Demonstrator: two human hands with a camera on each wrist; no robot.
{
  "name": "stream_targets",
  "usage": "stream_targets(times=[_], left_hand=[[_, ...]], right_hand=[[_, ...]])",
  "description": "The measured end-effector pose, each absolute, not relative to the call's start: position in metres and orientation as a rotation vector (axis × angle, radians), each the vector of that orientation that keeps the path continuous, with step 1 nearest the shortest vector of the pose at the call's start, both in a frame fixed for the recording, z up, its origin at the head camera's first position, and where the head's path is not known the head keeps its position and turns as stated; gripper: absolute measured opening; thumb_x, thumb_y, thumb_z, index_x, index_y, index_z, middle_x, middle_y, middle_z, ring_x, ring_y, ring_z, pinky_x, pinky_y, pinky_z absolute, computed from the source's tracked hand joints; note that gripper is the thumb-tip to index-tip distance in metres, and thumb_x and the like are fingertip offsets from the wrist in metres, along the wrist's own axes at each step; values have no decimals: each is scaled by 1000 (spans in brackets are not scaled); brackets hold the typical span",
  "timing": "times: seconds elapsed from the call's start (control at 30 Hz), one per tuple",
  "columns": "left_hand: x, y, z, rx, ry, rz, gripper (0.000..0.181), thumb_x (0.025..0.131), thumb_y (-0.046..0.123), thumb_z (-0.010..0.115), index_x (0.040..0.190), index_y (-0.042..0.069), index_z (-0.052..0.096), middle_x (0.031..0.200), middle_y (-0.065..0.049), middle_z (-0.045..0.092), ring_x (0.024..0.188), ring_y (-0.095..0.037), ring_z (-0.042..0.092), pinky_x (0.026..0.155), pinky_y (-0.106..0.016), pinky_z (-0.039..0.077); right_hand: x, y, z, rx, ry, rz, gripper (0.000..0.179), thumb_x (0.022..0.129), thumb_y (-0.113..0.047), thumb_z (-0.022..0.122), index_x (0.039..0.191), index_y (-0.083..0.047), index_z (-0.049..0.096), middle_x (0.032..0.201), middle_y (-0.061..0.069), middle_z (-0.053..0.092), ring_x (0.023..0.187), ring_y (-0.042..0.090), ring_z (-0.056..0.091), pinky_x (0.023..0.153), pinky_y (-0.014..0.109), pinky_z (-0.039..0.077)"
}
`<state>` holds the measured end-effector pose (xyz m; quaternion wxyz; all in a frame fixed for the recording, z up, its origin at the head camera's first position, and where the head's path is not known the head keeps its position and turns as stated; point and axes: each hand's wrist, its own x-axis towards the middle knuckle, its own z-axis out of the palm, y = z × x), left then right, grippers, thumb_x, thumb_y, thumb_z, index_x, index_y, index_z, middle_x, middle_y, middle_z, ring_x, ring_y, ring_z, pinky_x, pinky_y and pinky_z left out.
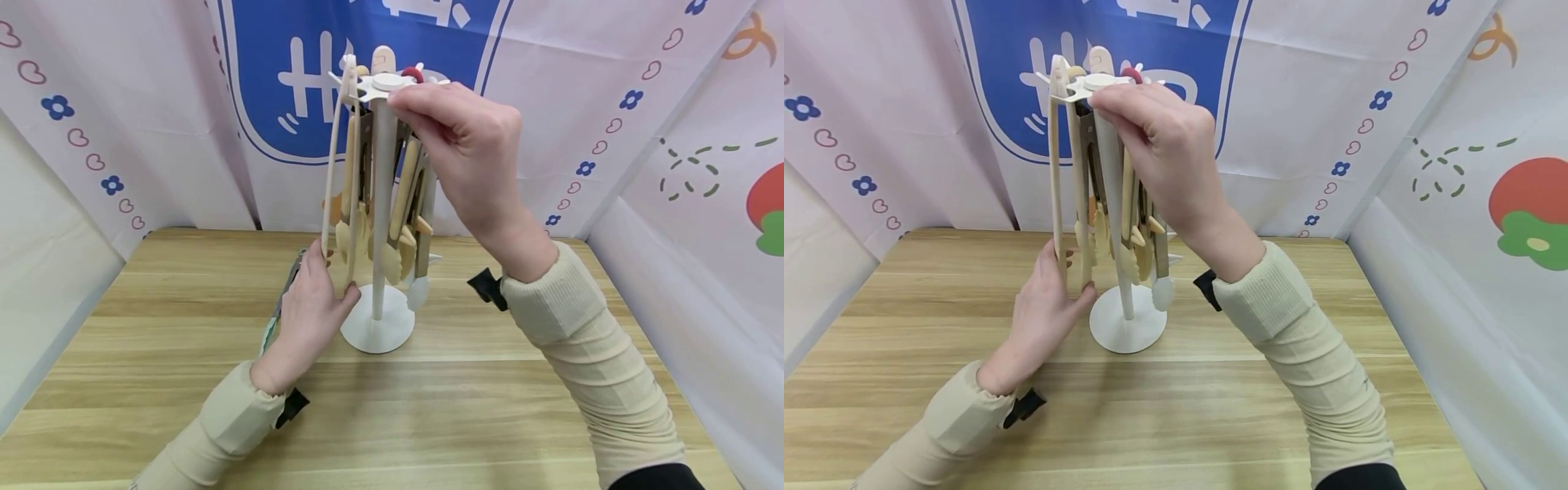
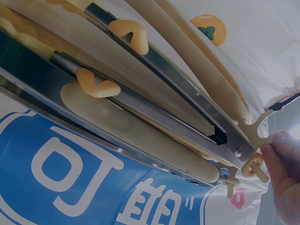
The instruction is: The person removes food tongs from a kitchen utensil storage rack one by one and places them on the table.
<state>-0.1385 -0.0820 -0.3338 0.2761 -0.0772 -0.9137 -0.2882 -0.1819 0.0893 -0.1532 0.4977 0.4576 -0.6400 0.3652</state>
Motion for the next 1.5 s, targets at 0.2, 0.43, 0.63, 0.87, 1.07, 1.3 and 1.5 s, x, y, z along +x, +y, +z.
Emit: stream_targets(times=[0.2, 0.43, 0.63, 0.87, 1.07, 1.3, 1.5], left_hand=[[-142, -85, -334, -177, -2426, -772, 69, 75, 11, 66, 130, -9, 30, 100, -19, 52, 78, -34, 57, 44, -44, 47], [-146, -88, -335, -175, -2421, -731, 65, 80, 14, 65, 130, -8, 29, 96, -19, 51, 74, -34, 56, 46, -43, 48], [-148, -90, -334, -173, -2390, -745, 63, 80, 14, 67, 127, -10, 32, 98, -20, 53, 76, -36, 58, 50, -45, 50], [-149, -92, -332, -171, -2391, -753, 63, 79, 13, 67, 127, -11, 33, 99, -21, 53, 77, -37, 58, 52, -46, 51], [-148, -94, -331, -160, -2391, -736, 63, 79, 13, 68, 127, -10, 33, 98, -20, 53, 74, -37, 58, 49, -45, 50], [-146, -100, -328, -141, -2413, -716, 66, 77, 14, 70, 126, -8, 32, 94, -19, 51, 69, -35, 55, 43, -44, 47], [-145, -107, -327, -138, -2403, -679, 66, 77, 14, 69, 127, -6, 31, 93, -19, 51, 67, -36, 55, 40, -43, 44]], right_hand=[[-182, 90, -154, 1091, -1552, 885, 7, 81, 1, 65, 81, 3, 71, 77, 10, 69, 62, 9, 55, 60, 16, 44], [-183, 90, -153, 1103, -1552, 886, 7, 82, 2, 64, 82, 4, 71, 79, 12, 69, 64, 12, 58, 62, 18, 47], [-183, 89, -154, 1101, -1554, 889, 7, 82, 2, 64, 82, 4, 71, 80, 12, 69, 67, 13, 60, 64, 19, 48], [-183, 89, -154, 1092, -1565, 895, 8, 83, 0, 64, 83, 3, 71, 80, 10, 70, 65, 12, 59, 63, 18, 47], [-183, 89, -154, 1096, -1545, 897, 7, 81, 3, 64, 82, 4, 71, 79, 12, 69, 64, 12, 58, 62, 18, 47], [-183, 89, -154, 1095, -1557, 906, 7, 82, 2, 64, 82, 4, 71, 80, 11, 70, 63, 11, 56, 61, 17, 45], [-182, 89, -154, 1095, -1561, 910, 8, 82, 1, 64, 83, 3, 71, 80, 10, 70, 64, 12, 57, 62, 18, 46]])
